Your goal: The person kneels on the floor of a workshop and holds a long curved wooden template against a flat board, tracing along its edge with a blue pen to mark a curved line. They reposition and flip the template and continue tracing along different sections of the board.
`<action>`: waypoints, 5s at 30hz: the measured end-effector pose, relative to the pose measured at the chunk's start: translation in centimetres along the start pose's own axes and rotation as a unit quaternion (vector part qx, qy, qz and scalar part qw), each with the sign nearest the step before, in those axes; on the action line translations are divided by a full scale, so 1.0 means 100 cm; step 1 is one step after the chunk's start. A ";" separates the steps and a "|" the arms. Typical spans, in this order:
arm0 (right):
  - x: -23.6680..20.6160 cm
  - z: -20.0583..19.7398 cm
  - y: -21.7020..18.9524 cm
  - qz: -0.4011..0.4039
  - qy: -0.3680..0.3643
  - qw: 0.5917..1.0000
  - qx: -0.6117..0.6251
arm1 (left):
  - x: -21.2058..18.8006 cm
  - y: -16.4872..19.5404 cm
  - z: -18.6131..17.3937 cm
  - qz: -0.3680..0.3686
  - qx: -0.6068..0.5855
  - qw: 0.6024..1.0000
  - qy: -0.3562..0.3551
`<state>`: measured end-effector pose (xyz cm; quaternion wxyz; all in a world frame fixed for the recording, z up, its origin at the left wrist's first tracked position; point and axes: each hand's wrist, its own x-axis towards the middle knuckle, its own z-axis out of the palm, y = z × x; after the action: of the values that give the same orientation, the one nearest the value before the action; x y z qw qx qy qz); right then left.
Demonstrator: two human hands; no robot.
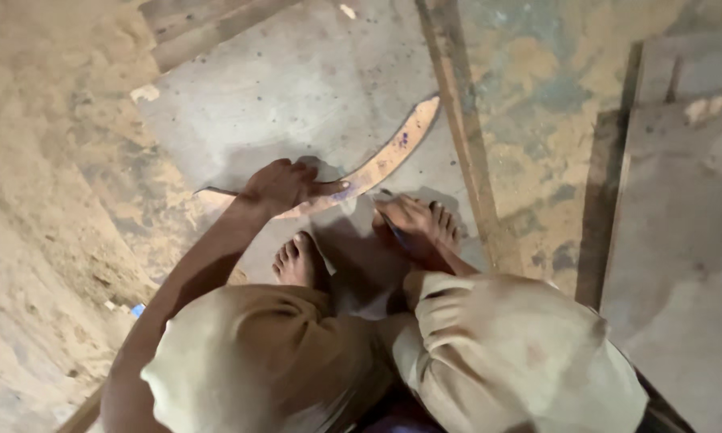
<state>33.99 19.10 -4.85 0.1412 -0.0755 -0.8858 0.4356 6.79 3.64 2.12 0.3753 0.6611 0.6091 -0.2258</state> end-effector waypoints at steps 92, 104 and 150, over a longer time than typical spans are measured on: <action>0.027 0.031 0.030 0.072 0.125 0.989 0.015 | -0.068 0.080 0.327 -0.383 -0.477 0.469 0.637; 0.028 0.030 0.032 0.083 0.116 0.990 0.024 | -0.082 0.066 0.313 -0.404 -0.451 0.492 0.626; 0.023 0.034 0.036 0.068 0.110 0.991 0.013 | -0.085 0.064 0.315 -0.378 -0.482 0.487 0.622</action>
<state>30.71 19.29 -9.24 0.2090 -0.1816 -0.8518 0.4447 16.75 -25.90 -9.50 0.0371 0.0516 0.8890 0.4535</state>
